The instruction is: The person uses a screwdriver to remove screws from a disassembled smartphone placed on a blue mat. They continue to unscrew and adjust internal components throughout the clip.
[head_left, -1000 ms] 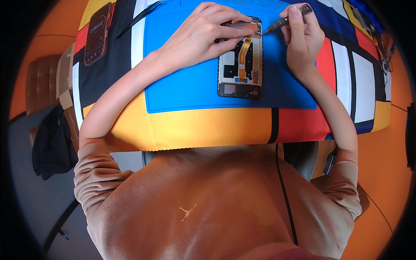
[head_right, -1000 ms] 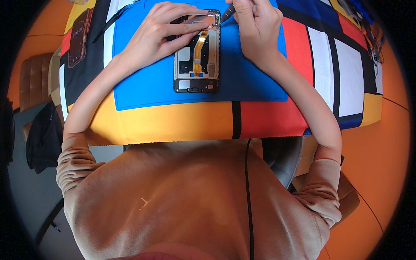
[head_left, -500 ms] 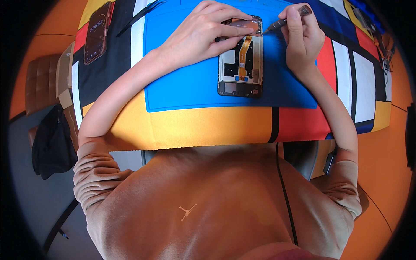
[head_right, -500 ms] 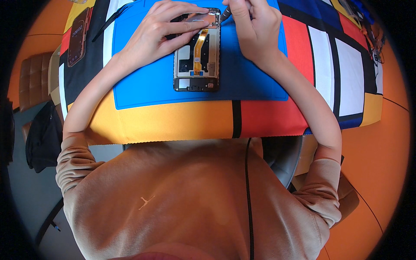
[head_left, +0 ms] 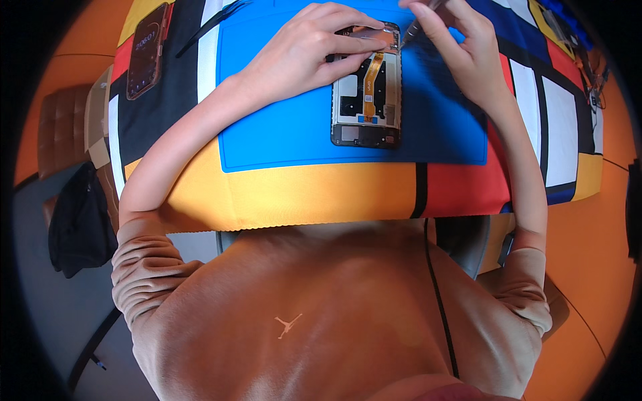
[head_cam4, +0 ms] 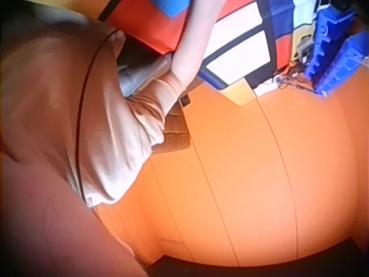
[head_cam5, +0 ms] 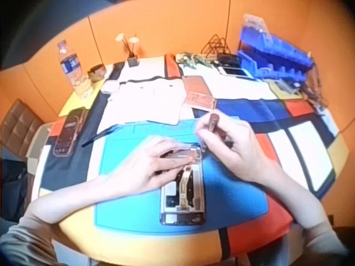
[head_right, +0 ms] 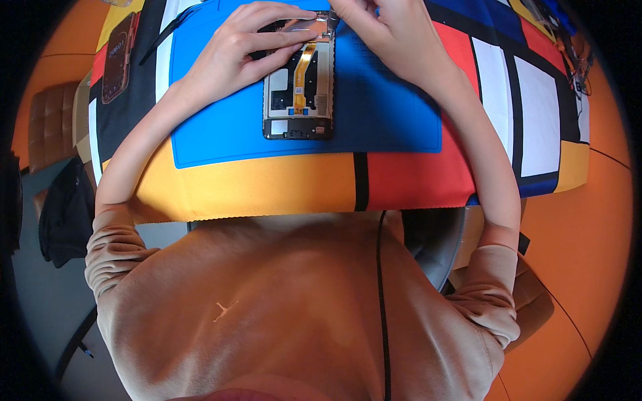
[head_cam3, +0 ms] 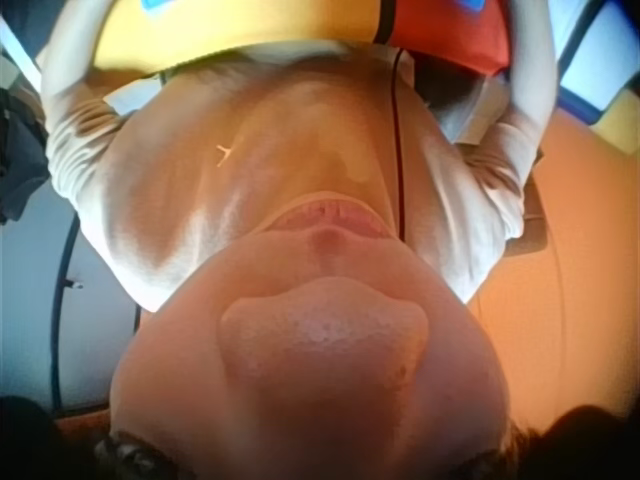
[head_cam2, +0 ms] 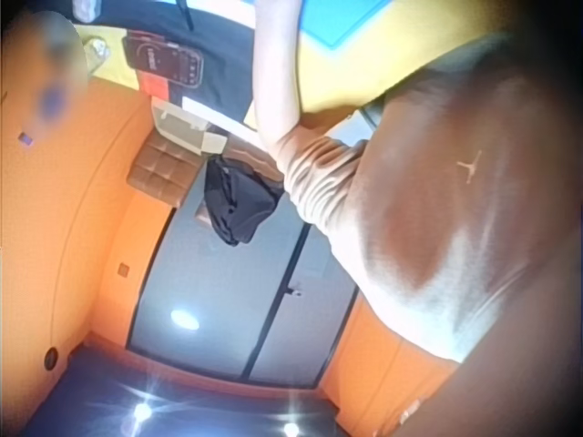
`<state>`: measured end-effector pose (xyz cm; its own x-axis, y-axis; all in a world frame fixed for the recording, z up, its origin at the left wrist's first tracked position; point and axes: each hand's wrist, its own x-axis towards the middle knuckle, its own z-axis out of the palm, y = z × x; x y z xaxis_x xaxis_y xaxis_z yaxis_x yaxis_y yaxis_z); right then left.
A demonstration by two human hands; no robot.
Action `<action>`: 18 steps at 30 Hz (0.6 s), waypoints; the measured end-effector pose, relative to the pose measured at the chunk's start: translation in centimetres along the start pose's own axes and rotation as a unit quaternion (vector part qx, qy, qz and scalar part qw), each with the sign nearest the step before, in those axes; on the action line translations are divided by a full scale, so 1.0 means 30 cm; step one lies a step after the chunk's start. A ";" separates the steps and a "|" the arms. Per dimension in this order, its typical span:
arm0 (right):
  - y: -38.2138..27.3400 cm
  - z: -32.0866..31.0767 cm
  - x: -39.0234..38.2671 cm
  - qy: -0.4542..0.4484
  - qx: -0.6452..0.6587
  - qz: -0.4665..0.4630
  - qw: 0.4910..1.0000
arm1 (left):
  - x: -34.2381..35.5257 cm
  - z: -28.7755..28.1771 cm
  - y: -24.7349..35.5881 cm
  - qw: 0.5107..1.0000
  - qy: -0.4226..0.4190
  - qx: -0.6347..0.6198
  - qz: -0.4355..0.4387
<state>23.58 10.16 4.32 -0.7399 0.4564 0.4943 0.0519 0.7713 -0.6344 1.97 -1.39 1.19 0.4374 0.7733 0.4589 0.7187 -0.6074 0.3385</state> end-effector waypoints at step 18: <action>0.027 0.041 0.022 0.053 -0.031 -0.133 0.989 | -0.014 0.006 -0.001 1.000 0.002 -0.002 -0.014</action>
<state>22.30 10.53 3.40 -0.6590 0.2755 0.6999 -0.0920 0.8940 -0.4384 1.86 -1.66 0.84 0.4146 0.7900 0.4517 0.7283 -0.5857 0.3558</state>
